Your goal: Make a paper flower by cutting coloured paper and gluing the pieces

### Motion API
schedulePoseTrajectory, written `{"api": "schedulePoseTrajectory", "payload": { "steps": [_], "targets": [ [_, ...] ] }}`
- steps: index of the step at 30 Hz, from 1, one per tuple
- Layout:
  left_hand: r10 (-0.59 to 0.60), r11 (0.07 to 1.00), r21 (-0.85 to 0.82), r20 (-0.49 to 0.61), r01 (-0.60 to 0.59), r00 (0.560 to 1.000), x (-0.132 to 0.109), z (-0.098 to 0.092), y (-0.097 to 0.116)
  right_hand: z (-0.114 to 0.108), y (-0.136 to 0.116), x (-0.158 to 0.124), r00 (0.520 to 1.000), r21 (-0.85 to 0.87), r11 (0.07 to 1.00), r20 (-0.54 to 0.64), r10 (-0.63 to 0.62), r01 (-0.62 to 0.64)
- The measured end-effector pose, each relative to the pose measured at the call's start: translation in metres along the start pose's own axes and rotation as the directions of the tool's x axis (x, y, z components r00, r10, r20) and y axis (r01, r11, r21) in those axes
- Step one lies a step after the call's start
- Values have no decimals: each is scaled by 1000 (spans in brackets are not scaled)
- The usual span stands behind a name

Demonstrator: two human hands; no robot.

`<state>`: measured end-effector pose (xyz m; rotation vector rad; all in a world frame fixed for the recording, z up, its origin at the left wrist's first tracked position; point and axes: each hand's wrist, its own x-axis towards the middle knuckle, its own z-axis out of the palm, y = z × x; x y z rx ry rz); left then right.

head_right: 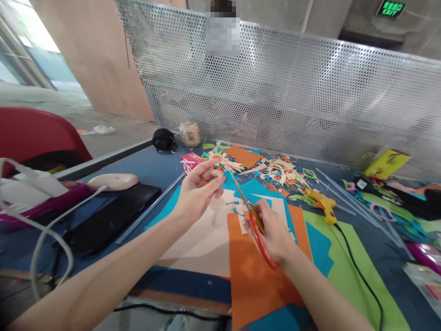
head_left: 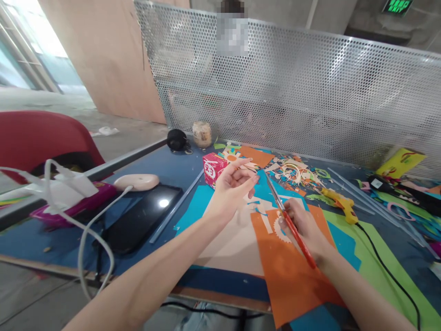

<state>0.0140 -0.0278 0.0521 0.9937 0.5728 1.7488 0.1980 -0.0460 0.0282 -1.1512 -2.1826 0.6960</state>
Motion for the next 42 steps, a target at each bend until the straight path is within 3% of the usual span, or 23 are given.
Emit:
{"api": "schedulePoseTrajectory", "payload": {
  "steps": [17,32,42],
  "targets": [
    [36,999,14,-32,-36,999,3,-3,-2,-2,-2,0,1000,-36,999,-6,17,-17],
    [-129,991,57,72,125,989,-2,-1,-3,0,-2,1,999,-18,999,-23,30,-30],
    [-126,991,48,61,123,990,-1,0,-3,-1,-2,1,999,-28,999,-31,17,-18]
  ]
}}
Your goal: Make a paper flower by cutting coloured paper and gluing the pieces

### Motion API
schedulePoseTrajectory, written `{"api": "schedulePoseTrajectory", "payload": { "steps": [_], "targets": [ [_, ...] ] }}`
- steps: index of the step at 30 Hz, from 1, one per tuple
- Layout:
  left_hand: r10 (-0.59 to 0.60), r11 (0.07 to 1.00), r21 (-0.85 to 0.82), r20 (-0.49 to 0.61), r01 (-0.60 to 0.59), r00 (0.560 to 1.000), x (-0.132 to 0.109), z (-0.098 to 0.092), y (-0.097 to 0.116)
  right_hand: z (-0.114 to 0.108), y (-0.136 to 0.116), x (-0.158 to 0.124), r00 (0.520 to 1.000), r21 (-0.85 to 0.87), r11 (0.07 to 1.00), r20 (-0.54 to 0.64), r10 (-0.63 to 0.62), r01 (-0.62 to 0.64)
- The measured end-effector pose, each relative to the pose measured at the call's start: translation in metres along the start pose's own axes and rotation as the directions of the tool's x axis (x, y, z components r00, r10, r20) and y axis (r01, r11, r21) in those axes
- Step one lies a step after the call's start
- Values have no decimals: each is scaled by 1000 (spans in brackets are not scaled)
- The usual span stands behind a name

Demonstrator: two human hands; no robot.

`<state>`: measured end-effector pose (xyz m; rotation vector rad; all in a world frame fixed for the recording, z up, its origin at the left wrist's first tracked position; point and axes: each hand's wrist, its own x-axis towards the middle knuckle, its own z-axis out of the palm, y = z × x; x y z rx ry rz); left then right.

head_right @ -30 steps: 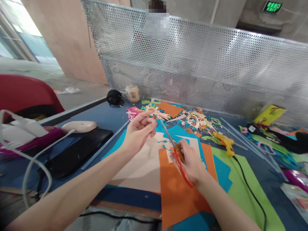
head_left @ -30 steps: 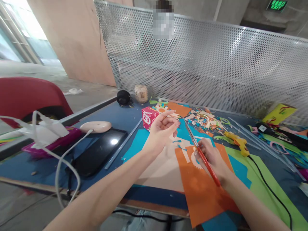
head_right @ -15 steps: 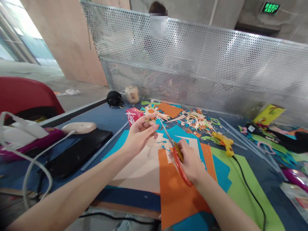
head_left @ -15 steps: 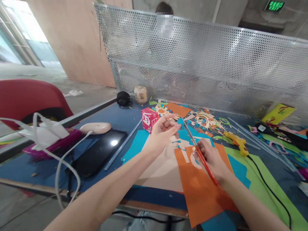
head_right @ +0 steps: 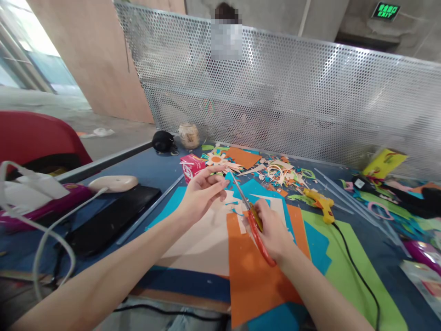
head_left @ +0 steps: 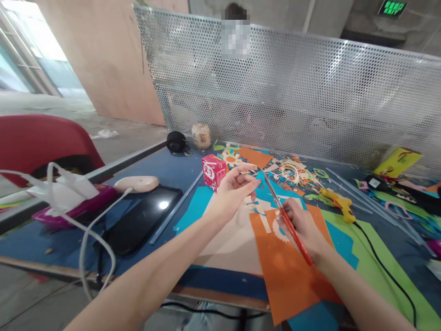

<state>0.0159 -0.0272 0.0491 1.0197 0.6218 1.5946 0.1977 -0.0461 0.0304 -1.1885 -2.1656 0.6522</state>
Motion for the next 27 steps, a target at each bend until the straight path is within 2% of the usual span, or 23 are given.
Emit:
{"api": "schedulePoseTrajectory", "payload": {
  "steps": [8,15,27],
  "targets": [
    [48,999,19,-74,-47,996,4,-4,-2,2,6,1,1000,24,1000,-5,19,-19],
    [57,996,76,-43,-54,997,4,-3,-3,1,7,2,1000,2,1000,-13,23,-23],
    [127,979,167,-69,-114,990,7,-7,-7,0,4,4,998,-23,998,-37,50,-51]
  ]
}}
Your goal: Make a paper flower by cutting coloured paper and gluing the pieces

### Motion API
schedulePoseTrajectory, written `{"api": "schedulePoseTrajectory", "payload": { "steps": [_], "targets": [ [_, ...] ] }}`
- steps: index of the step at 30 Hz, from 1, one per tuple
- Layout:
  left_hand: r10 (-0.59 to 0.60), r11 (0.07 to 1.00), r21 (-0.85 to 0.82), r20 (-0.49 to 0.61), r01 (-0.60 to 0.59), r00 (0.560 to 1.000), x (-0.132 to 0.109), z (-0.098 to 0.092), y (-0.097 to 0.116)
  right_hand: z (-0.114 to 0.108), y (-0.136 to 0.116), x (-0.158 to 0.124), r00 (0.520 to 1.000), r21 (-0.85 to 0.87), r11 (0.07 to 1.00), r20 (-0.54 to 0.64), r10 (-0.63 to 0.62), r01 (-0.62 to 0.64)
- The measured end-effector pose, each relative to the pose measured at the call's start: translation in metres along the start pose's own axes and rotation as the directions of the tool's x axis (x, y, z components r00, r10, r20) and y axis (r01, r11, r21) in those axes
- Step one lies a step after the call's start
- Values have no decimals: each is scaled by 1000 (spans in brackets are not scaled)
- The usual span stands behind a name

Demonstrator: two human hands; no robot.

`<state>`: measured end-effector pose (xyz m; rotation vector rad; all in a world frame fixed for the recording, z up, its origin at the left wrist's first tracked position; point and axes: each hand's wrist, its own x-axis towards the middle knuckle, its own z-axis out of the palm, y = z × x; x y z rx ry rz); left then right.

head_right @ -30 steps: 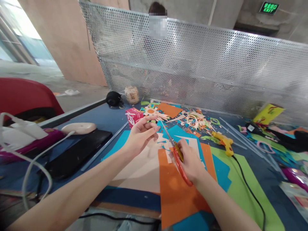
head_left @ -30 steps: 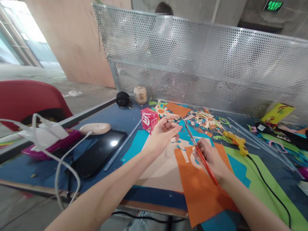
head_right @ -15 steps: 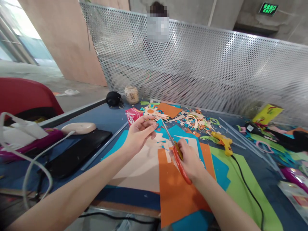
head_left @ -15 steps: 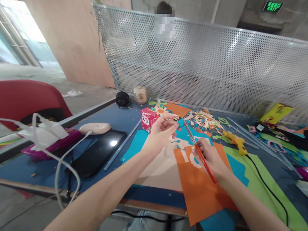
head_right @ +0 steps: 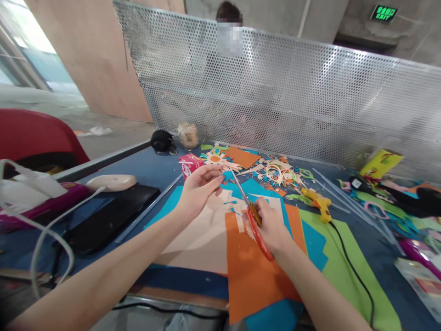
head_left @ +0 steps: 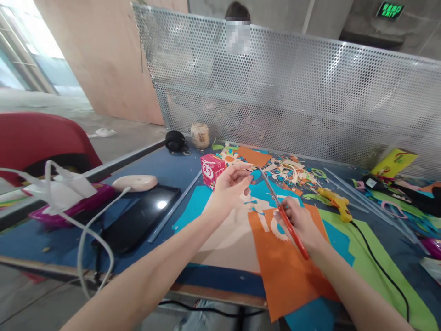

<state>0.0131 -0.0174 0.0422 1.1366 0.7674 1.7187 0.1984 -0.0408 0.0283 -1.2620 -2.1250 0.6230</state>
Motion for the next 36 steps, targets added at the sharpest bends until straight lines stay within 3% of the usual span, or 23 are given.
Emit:
{"api": "schedulePoseTrajectory", "payload": {
  "steps": [8,12,17,24,29,36],
  "targets": [
    [59,979,194,45,-67,997,2,-3,-3,-2,-1,3,998,-47,999,-65,14,-17],
    [45,982,182,60,-55,997,1,-2,-2,-1,0,2,998,-3,999,-51,46,-47],
    [22,985,168,97,-38,995,1,-3,-7,5,3,2,993,177,980,-48,105,-95],
    [-51,959,282,303,-38,951,-9,2,-4,5,-10,4,970,497,865,-163,181,-78],
    [-98,885,450,426,-116,900,-17,6,-4,4,-7,6,967,545,835,-163,194,-76],
    [-104,825,540,438,-169,893,-17,6,-6,7,1,9,964,592,803,-173,202,-62]
  ]
}}
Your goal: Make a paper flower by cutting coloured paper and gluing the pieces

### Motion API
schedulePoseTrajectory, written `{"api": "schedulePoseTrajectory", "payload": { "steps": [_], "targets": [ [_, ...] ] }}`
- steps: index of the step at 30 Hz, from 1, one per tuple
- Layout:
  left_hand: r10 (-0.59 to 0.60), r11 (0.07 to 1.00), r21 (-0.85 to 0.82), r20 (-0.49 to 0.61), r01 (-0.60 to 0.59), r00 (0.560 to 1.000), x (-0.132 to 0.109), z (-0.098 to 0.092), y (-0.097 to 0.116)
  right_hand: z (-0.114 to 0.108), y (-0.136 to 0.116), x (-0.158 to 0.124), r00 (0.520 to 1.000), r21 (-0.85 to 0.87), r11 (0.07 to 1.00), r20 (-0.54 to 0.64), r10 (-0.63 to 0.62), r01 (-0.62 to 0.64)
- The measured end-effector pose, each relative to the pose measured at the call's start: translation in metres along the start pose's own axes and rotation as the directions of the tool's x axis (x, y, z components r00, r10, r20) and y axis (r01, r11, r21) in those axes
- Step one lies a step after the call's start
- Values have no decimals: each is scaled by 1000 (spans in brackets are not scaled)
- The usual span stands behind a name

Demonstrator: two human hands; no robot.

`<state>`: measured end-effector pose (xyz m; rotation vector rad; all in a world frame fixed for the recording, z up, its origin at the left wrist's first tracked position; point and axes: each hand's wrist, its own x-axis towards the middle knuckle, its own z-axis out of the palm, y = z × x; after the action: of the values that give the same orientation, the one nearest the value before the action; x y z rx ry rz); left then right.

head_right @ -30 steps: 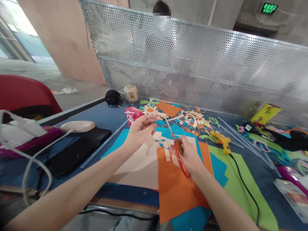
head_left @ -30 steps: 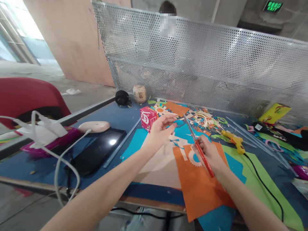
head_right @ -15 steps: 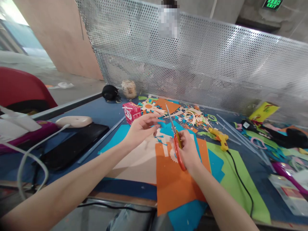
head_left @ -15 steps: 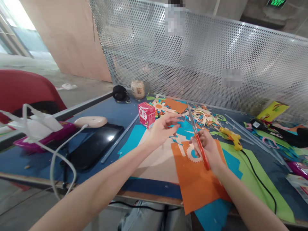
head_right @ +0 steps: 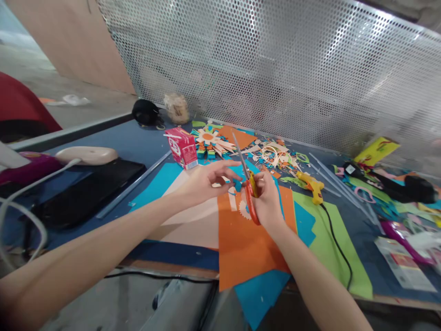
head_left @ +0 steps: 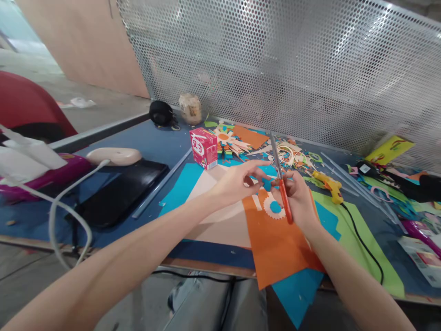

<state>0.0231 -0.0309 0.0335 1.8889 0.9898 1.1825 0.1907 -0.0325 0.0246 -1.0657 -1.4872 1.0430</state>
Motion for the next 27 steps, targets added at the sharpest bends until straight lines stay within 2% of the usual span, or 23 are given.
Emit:
{"api": "schedulePoseTrajectory", "payload": {
  "steps": [8,12,17,22,27],
  "targets": [
    [-7,1000,-3,3,7,1000,0,0,4,0,-8,0,999,38,998,-4,52,-52],
    [-44,988,-151,-19,41,999,1,0,1,-1,-5,2,999,49,998,4,50,-50],
    [-180,925,-342,-12,165,984,4,2,-2,-1,-5,2,999,73,997,-45,13,-10],
    [-210,888,-410,41,208,977,4,4,-1,-1,-7,2,998,91,995,-35,48,-44],
    [-203,894,-402,34,199,979,3,3,1,0,-8,1,999,50,998,-41,34,-32]
  ]
}}
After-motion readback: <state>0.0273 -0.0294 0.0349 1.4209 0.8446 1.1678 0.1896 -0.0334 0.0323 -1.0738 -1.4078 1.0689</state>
